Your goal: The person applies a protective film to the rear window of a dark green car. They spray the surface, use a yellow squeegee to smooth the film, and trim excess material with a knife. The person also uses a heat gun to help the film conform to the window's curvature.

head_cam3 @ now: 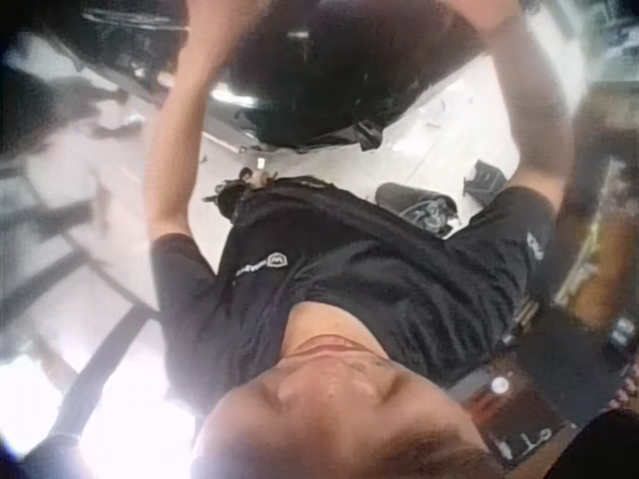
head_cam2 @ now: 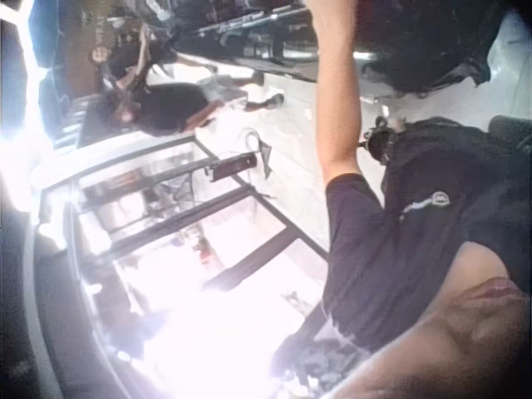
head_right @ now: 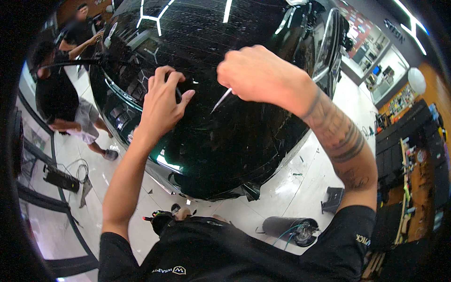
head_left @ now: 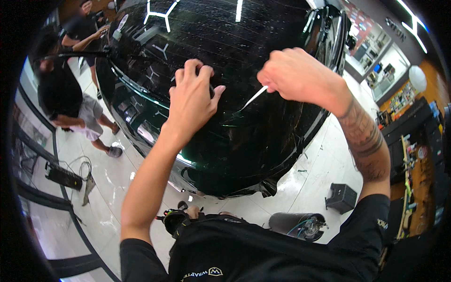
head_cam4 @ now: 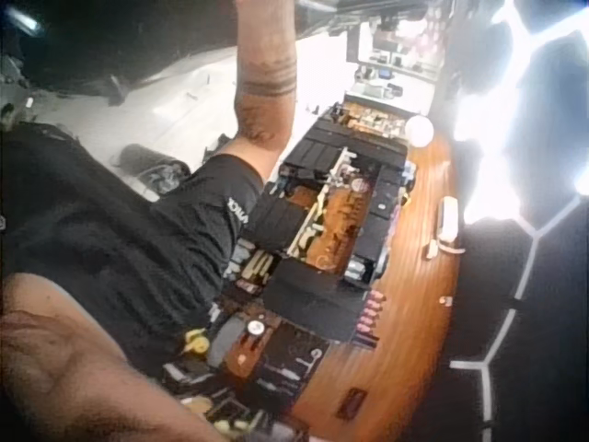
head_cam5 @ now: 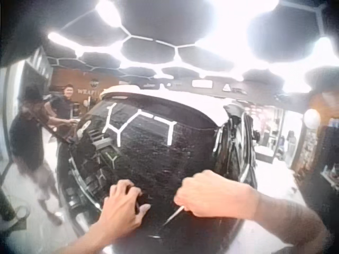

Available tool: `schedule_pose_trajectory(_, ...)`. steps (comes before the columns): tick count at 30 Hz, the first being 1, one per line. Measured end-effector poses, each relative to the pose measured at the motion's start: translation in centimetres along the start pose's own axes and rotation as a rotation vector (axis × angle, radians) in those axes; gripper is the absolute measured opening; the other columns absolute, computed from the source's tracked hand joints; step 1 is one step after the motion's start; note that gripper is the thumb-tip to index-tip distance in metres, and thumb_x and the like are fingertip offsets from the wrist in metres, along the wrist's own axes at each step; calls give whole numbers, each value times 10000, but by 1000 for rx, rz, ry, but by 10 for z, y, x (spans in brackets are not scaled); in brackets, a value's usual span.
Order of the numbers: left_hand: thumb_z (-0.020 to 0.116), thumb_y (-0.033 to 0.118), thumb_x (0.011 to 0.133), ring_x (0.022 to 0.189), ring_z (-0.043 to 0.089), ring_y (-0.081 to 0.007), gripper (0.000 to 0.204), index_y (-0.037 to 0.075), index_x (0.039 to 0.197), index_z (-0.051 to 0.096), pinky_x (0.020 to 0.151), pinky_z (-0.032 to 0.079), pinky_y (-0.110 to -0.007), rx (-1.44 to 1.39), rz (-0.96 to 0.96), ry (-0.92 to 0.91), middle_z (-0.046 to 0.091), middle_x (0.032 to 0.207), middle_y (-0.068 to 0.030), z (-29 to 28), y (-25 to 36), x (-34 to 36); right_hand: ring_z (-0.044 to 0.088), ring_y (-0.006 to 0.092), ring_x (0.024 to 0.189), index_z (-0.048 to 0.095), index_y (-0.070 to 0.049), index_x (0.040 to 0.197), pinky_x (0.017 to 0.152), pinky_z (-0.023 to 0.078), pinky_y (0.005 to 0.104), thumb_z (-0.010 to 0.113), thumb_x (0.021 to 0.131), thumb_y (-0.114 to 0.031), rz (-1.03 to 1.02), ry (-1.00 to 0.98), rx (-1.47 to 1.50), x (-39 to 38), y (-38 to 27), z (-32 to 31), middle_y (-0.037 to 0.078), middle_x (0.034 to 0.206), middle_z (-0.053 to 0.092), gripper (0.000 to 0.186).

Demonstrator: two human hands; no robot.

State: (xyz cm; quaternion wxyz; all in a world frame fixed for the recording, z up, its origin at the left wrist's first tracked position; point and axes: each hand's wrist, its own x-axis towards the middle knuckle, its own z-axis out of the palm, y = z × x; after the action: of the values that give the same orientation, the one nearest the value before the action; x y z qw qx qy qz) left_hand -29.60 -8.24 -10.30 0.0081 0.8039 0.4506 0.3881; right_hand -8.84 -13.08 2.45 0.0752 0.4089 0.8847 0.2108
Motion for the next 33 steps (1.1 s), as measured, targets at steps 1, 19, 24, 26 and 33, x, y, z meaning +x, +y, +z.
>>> schedule_pose_trajectory(1, 751, 225, 880, 1140, 531, -377, 344, 45, 1144, 621, 921, 497, -480, -3, -14, 11, 511, 1272, -152, 1, 4, -4, 724, 347, 761, 723, -61, 771, 641, 581, 427, 662, 814, -90, -68, 88, -23, 6, 4, -1, 162, 777, 697, 80)
schedule_pose_trajectory(19, 739, 231, 895, 1179, 474, -349, 491, 190, 1359, 583, 872, 451, -549, 6, -16, 118, 450, 1314, -133, 29, 15, 12, 738, 254, 806, 760, -49, 845, 718, 586, 394, 790, 763, -102, -117, -239, -262, 101, 24, -37, 79, 815, 752, 102)
schedule_pose_trajectory(24, 766, 223, 869, 1200, 469, -352, 361, 184, 1214, 665, 870, 448, -542, -42, 34, 175, 469, 1311, -127, 28, 8, 24, 724, 251, 892, 743, -41, 933, 743, 570, 410, 762, 747, -52, -65, -359, -257, 118, 31, -46, 65, 873, 755, 187)
schedule_pose_trajectory(26, 782, 220, 853, 1214, 467, -354, 314, 162, 1147, 690, 872, 448, -542, -51, 67, 208, 476, 1310, -126, 31, 6, 23, 725, 242, 888, 749, -43, 915, 740, 575, 403, 756, 757, -50, -51, -359, -271, 122, 36, -49, 60, 873, 759, 158)
schedule_pose_trajectory(33, 799, 187, 829, 1253, 460, -357, 233, 115, 1018, 683, 893, 432, -562, -86, 79, 221, 485, 1324, -134, 34, 14, 31, 733, 232, 859, 774, -44, 854, 748, 583, 388, 738, 775, -18, 54, -318, -171, 126, 55, -50, 84, 885, 762, 91)
